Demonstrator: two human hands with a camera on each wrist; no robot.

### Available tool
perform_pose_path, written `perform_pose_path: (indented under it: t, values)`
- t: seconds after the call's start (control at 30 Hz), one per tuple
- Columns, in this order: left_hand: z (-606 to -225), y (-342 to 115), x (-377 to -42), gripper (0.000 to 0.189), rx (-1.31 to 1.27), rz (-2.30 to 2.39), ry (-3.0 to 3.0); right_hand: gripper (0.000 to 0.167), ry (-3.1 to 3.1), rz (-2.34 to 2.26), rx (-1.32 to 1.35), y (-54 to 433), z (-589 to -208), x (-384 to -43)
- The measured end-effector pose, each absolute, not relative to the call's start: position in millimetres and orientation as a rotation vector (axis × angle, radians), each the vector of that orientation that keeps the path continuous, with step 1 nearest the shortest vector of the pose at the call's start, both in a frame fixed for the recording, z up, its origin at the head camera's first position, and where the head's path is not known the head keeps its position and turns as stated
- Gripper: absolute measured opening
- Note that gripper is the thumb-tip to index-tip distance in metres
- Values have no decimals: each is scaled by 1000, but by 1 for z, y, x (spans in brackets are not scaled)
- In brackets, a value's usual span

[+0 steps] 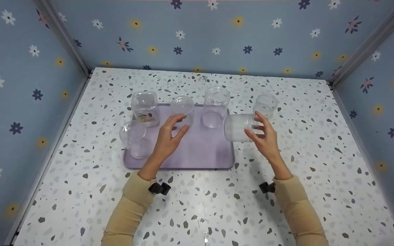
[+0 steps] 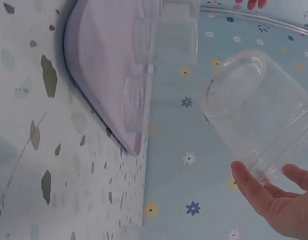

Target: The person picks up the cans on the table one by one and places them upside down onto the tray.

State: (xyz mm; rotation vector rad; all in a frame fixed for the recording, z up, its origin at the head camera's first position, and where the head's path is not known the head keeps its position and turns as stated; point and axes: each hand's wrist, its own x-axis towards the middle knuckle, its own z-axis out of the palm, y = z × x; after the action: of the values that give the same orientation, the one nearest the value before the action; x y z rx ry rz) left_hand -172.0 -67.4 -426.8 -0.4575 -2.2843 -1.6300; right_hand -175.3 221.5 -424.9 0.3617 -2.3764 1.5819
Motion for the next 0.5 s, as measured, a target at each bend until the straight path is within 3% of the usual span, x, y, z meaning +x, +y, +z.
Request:
perform_pose_path:
  t: [0.23, 0.5]
  values:
    - [-416, -51, -161, 36, -542, -1685, -2277, 56, -2317, 1734, 403, 209, -426, -169]
    - [-456, -40, -175, 57, -593, -1772, -2335, 53, -2238, 1938, 458, 203, -448, -169]
